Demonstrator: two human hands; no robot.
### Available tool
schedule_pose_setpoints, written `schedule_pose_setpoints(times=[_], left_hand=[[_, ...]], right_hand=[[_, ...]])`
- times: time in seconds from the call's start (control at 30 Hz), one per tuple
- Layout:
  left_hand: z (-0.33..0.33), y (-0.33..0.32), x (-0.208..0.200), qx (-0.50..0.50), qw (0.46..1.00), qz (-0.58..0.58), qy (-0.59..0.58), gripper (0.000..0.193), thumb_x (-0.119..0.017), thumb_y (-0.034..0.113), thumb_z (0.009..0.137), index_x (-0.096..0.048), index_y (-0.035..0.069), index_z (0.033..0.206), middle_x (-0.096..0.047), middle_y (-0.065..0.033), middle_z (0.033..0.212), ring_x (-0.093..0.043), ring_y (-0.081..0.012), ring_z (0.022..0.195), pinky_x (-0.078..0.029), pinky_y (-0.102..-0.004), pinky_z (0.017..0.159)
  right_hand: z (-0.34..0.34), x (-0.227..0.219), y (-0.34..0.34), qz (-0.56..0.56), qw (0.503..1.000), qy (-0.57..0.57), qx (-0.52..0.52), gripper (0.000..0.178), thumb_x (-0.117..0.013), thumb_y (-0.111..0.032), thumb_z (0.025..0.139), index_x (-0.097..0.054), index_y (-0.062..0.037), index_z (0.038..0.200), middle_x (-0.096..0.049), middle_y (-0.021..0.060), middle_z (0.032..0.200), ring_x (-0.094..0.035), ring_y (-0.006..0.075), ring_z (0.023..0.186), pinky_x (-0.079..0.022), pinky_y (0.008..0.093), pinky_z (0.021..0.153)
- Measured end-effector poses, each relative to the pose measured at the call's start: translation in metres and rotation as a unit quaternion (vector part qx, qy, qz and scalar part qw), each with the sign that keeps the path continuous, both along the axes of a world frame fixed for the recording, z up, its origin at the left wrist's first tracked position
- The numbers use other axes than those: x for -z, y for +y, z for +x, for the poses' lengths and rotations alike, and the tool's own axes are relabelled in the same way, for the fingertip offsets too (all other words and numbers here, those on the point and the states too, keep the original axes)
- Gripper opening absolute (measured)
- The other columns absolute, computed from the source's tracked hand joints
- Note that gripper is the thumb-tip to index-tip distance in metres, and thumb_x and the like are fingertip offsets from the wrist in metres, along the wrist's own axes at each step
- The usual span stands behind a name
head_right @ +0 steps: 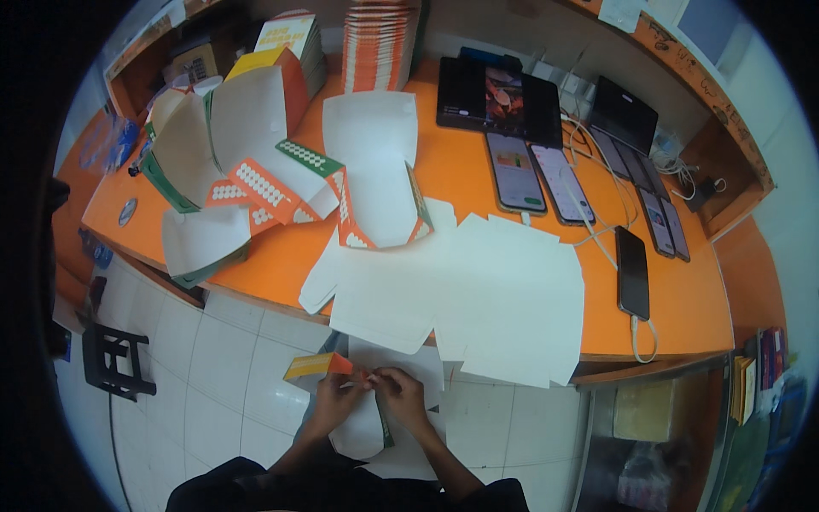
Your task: The person folds flat paperboard pieces into small rectangular boxes by hand. They fold the side flaps, tuck tabs into slots, and press edges to form each box, then place the finished boxes on the desk.
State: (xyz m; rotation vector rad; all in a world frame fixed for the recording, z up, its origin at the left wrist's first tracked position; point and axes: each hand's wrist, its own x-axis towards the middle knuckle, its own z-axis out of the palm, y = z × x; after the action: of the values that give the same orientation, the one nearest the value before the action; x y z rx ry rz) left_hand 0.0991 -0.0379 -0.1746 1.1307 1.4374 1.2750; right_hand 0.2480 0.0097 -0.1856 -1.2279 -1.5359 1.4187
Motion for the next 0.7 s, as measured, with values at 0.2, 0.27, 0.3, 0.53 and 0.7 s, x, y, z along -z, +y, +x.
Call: schedule_pose_setpoints(times=[0.2,0.27,0.3,0.53,0.7], left_hand=[[-0.005,0.001,-0.009,-0.007,1.000,-0.030,0.004,0.024,-0.073,0.007,0.081,-0.058,-0.002,0.097,-0.069,-0.0091,0.087,-0.067,-0.0135,0.082,-0.052,-0.0271,0.074],[-0.006,0.002,-0.013,-0.001,0.999,-0.038,-0.026,0.023,-0.073,0.005,0.080,-0.058,-0.003,0.096,-0.069,-0.0099,0.088,-0.066,-0.0132,0.083,-0.052,-0.0266,0.074],[-0.007,0.001,-0.015,0.005,0.998,-0.038,-0.050,0.022,-0.072,0.003,0.080,-0.058,-0.003,0.095,-0.069,-0.0103,0.089,-0.066,-0.0133,0.083,-0.053,-0.0264,0.074],[-0.009,-0.003,-0.020,0.037,0.992,-0.064,-0.103,0.022,-0.073,-0.001,0.078,-0.057,-0.008,0.090,-0.069,-0.0142,0.091,-0.067,-0.0150,0.085,-0.055,-0.0279,0.080],[-0.013,-0.005,-0.021,0.016,0.991,-0.082,-0.108,0.023,-0.073,-0.001,0.078,-0.057,-0.006,0.094,-0.069,-0.0132,0.092,-0.066,-0.0151,0.083,-0.054,-0.0263,0.078]], right_hand=[[0.000,0.002,-0.010,-0.027,0.999,0.015,0.012,0.015,-0.067,-0.009,0.086,-0.068,-0.0004,0.098,-0.069,0.0071,0.091,-0.063,0.0121,0.084,-0.049,0.0253,0.076],[0.002,0.000,-0.014,-0.078,0.997,0.020,0.008,0.018,-0.069,-0.011,0.085,-0.068,0.0005,0.098,-0.069,0.0092,0.092,-0.065,0.0141,0.084,-0.050,0.0259,0.076],[0.003,-0.002,-0.016,-0.080,0.996,0.039,0.008,0.017,-0.069,-0.010,0.085,-0.068,0.0010,0.098,-0.068,0.0092,0.092,-0.065,0.0143,0.084,-0.050,0.0257,0.077],[0.008,-0.011,-0.023,-0.139,0.985,0.105,0.013,0.014,-0.066,-0.008,0.087,-0.068,0.0029,0.096,-0.067,0.0098,0.097,-0.064,0.0153,0.088,-0.049,0.0257,0.081],[0.009,-0.017,-0.028,-0.073,0.993,0.090,-0.024,0.015,-0.065,-0.009,0.087,-0.068,0.0018,0.097,-0.066,0.0102,0.102,-0.062,0.0171,0.097,-0.048,0.0266,0.086]])
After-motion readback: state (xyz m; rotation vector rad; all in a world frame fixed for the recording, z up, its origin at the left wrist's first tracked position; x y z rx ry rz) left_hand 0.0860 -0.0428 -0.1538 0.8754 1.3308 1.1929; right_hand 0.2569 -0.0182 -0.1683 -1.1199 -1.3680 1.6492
